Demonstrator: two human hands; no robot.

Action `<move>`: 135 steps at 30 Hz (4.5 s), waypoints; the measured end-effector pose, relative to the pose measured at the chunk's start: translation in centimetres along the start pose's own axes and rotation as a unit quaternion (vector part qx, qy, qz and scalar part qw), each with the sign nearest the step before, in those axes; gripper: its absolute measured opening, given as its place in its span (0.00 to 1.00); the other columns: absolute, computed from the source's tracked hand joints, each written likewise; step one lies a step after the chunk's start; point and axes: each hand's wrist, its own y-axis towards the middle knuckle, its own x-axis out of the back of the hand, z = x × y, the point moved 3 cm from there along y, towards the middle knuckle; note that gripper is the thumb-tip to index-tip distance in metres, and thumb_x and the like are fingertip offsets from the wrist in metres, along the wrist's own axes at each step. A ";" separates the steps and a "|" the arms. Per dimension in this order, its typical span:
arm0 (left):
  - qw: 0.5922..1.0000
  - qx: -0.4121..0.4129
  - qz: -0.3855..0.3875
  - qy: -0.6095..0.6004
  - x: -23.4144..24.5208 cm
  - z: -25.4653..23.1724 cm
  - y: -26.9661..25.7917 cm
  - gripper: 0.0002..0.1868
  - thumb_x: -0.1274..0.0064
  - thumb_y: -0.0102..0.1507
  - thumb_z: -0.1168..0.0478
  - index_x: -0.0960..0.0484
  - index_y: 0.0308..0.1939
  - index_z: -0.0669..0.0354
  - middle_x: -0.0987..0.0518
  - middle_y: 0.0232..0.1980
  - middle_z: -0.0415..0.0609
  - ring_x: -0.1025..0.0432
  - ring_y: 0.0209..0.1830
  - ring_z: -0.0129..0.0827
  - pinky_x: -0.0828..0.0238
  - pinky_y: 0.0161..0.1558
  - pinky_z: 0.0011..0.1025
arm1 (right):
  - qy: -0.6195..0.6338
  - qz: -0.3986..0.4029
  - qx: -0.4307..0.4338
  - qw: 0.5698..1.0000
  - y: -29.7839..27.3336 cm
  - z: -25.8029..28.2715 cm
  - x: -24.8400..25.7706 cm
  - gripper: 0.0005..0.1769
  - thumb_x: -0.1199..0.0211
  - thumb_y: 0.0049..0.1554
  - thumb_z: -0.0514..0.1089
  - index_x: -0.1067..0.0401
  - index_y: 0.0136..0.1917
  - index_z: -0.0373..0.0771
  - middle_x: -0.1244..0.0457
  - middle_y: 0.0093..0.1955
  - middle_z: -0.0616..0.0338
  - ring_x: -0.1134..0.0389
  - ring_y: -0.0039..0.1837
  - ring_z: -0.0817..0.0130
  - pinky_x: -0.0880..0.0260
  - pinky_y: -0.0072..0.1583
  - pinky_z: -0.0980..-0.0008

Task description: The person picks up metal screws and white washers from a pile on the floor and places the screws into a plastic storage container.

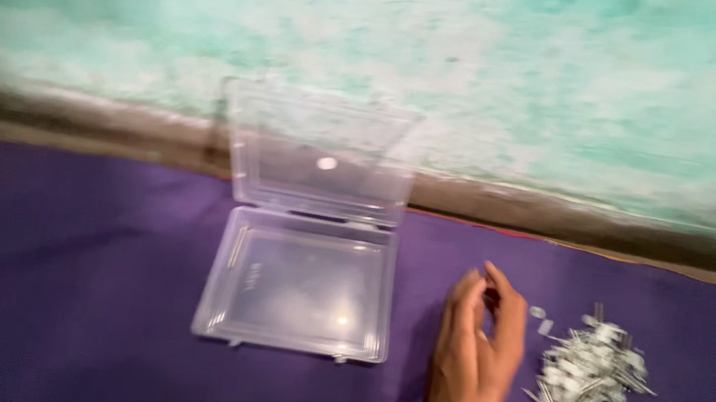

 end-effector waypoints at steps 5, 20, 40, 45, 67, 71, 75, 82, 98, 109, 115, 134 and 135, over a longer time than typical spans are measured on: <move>0.942 0.163 0.251 -0.154 -9.3 -1.7 -7.6 0.34 0.59 0.68 0.66 0.48 0.77 0.74 0.48 0.80 0.68 0.53 0.81 0.59 0.62 0.76 0.50 | -0.294 -0.071 0.030 0.953 -2.9 -13.1 12.0 0.35 0.41 0.59 0.46 0.44 0.75 0.31 0.48 0.73 0.34 0.47 0.74 0.39 0.46 0.71 0.48; 0.932 -0.079 0.351 0.031 -12.5 2.4 -6.6 0.39 0.51 0.65 0.63 0.50 0.76 0.77 0.49 0.80 0.67 0.57 0.82 0.53 0.65 0.76 0.48 | -0.404 0.023 -0.100 0.909 -0.7 -18.8 15.8 0.66 0.29 0.45 0.64 0.60 0.79 0.29 0.65 0.80 0.22 0.63 0.81 0.29 0.59 0.74 0.35; 0.930 -0.080 0.353 -0.066 -21.9 -0.7 5.4 0.31 0.51 0.57 0.74 0.32 0.67 0.71 0.29 0.67 0.62 0.35 0.69 0.54 0.38 0.67 0.43 | -0.216 -0.088 -0.127 0.964 8.6 -19.9 19.8 0.19 0.48 0.63 0.38 0.31 0.67 0.33 0.32 0.62 0.43 0.29 0.63 0.50 0.31 0.63 0.58; 0.888 -0.078 0.453 0.001 -28.5 -1.1 5.5 0.42 0.46 0.54 0.73 0.42 0.72 0.70 0.38 0.75 0.62 0.43 0.75 0.49 0.46 0.71 0.41 | -0.222 -0.028 -0.145 0.964 10.9 -22.1 20.1 0.18 0.47 0.60 0.36 0.27 0.62 0.33 0.31 0.55 0.39 0.28 0.57 0.44 0.29 0.58 0.56; 0.931 -0.055 0.356 0.053 -23.0 -0.3 5.1 0.20 0.41 0.55 0.70 0.17 0.52 0.60 0.26 0.59 0.49 0.35 0.61 0.44 0.39 0.62 0.41 | -0.353 0.103 -0.075 0.927 11.0 -16.8 18.6 0.08 0.33 0.53 0.40 0.24 0.48 0.36 0.33 0.46 0.49 0.30 0.50 0.49 0.30 0.50 0.54; 0.962 0.018 0.271 0.025 -21.9 -0.4 5.9 0.07 0.43 0.61 0.64 0.15 0.42 0.59 0.21 0.51 0.49 0.31 0.57 0.45 0.36 0.58 0.44 | -0.314 0.054 0.005 0.948 10.1 -13.2 17.8 0.08 0.35 0.55 0.39 0.26 0.49 0.36 0.34 0.47 0.52 0.30 0.49 0.52 0.30 0.48 0.57; 0.974 0.081 0.213 -0.008 -20.3 -0.2 6.7 0.05 0.41 0.59 0.61 0.15 0.33 0.59 0.18 0.43 0.53 0.27 0.50 0.53 0.31 0.52 0.48 | -0.290 0.028 0.022 0.956 9.5 -11.5 16.9 0.10 0.34 0.55 0.38 0.25 0.52 0.37 0.34 0.49 0.53 0.30 0.47 0.52 0.30 0.48 0.58; 0.937 0.250 0.242 -0.042 -17.4 1.0 7.0 0.06 0.44 0.60 0.61 0.14 0.33 0.56 0.16 0.41 0.56 0.22 0.44 0.53 0.24 0.45 0.47 | -0.197 -0.012 0.040 0.980 8.6 -9.9 14.4 0.11 0.36 0.56 0.34 0.26 0.54 0.35 0.33 0.50 0.52 0.27 0.49 0.60 0.27 0.51 0.65; 0.981 0.150 0.114 -0.047 -4.9 7.3 7.6 0.06 0.39 0.59 0.62 0.17 0.32 0.61 0.16 0.40 0.54 0.22 0.41 0.51 0.28 0.43 0.45 | 0.217 0.032 -0.269 0.938 5.8 -9.4 2.8 0.14 0.37 0.61 0.41 0.21 0.57 0.33 0.30 0.47 0.60 0.33 0.48 0.75 0.30 0.53 0.72; 0.937 0.342 0.056 0.050 9.9 11.9 5.5 0.07 0.43 0.63 0.57 0.18 0.36 0.56 0.15 0.37 0.51 0.19 0.37 0.48 0.25 0.38 0.43 | 0.254 0.156 -0.293 0.909 0.7 -4.0 -10.7 0.12 0.39 0.61 0.41 0.22 0.54 0.32 0.29 0.46 0.60 0.30 0.48 0.74 0.28 0.53 0.72; 0.926 0.364 -0.043 0.089 14.0 16.5 2.0 0.08 0.43 0.63 0.58 0.19 0.34 0.59 0.15 0.34 0.50 0.18 0.36 0.46 0.24 0.37 0.43 | 0.195 0.228 -0.260 0.918 -2.4 -2.7 -16.6 0.12 0.39 0.60 0.41 0.22 0.51 0.31 0.28 0.42 0.56 0.27 0.45 0.71 0.26 0.50 0.71; 0.901 0.420 -0.089 0.066 18.5 24.6 -2.1 0.18 0.55 0.62 0.58 0.18 0.52 0.59 0.17 0.50 0.60 0.24 0.54 0.54 0.29 0.56 0.46 | 0.010 0.287 -0.160 0.944 -6.0 -0.1 -26.9 0.07 0.33 0.50 0.39 0.22 0.42 0.33 0.28 0.34 0.54 0.27 0.37 0.68 0.26 0.43 0.67; 0.913 0.388 -0.094 0.080 18.4 24.5 -2.0 0.18 0.54 0.62 0.58 0.19 0.52 0.60 0.18 0.52 0.61 0.25 0.55 0.55 0.31 0.57 0.46 | -0.004 0.284 -0.145 0.948 -6.1 -0.3 -27.0 0.08 0.32 0.47 0.37 0.23 0.41 0.32 0.28 0.34 0.53 0.27 0.36 0.67 0.26 0.43 0.67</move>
